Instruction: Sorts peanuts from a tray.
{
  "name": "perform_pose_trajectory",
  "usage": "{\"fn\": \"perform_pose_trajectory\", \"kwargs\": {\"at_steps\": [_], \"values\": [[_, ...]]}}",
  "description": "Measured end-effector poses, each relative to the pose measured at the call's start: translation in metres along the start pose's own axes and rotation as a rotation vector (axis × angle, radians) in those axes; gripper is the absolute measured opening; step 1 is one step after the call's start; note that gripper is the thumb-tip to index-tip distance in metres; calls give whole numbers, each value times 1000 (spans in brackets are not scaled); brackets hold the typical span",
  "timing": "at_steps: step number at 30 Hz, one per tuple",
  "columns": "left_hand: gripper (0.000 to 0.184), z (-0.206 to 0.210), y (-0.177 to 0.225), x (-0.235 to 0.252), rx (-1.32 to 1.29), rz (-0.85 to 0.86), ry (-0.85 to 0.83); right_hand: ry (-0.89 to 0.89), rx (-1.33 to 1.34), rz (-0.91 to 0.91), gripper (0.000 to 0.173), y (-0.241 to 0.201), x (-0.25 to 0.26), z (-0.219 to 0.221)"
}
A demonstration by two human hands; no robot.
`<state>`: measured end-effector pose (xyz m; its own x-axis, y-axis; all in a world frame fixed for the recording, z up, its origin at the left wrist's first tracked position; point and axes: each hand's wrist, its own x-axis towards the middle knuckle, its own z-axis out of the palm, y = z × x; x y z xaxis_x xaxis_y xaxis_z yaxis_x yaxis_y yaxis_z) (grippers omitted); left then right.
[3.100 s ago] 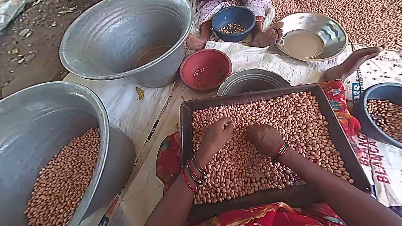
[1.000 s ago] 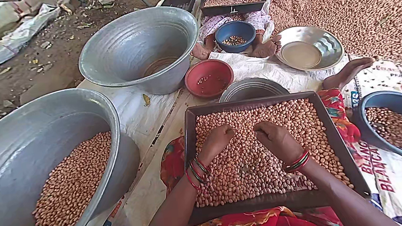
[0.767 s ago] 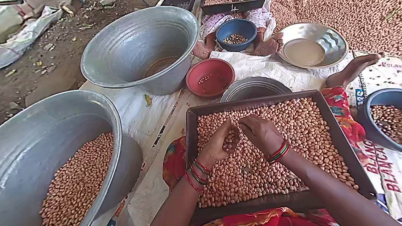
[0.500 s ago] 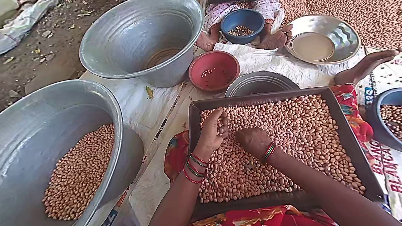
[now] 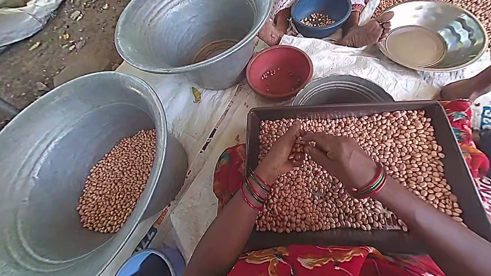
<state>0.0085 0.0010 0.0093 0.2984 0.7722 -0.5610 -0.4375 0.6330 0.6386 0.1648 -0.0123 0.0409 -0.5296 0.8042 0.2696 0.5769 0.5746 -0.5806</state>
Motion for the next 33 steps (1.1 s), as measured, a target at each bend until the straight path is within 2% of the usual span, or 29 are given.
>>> {"fn": "perform_pose_trajectory", "kwargs": {"at_steps": [1,3,5,7,8,10,11,13,14,17,20,23,25,27,29,31,33], "values": [[52,-3,2,-1,-35,73,-9,-126,55,-2,27,-6,-8,-1],[48,-10,7,-3,-117,262,-21,-525,196,26,30,-16,-25,1],[42,-16,13,-3,-216,425,40,-915,311,49,33,-27,-37,15],[39,-20,16,-2,-270,524,76,-1101,372,33,36,-39,-49,38],[39,-21,16,-1,-287,554,84,-1109,369,12,35,-43,-53,49],[43,-22,15,0,-290,598,95,-1008,310,-16,34,-46,-52,63],[46,-23,15,0,-291,616,100,-934,239,-1,41,-45,-45,66],[51,-24,15,1,-274,636,136,-726,90,77,51,-30,-25,64],[53,-24,15,1,-258,632,163,-585,32,125,51,-16,-16,59],[48,-23,17,2,-193,600,226,-298,48,294,44,22,0,13],[37,-21,18,3,-68,582,238,-130,82,394,38,47,-22,-33],[19,-19,17,3,155,545,221,-202,53,485,36,54,-52,-62],[13,-19,17,1,421,495,212,-315,53,510,34,54,-68,-65],[17,-15,20,-8,912,378,184,-490,69,519,33,50,-75,-64],[32,-3,25,-19,1448,145,80,-633,66,506,34,47,-78,-60],[37,6,16,-25,1714,-36,13,-678,55,496,34,45,-79,-58],[37,6,2,-27,1854,-127,23,-667,52,503,35,43,-77,-58]]}}
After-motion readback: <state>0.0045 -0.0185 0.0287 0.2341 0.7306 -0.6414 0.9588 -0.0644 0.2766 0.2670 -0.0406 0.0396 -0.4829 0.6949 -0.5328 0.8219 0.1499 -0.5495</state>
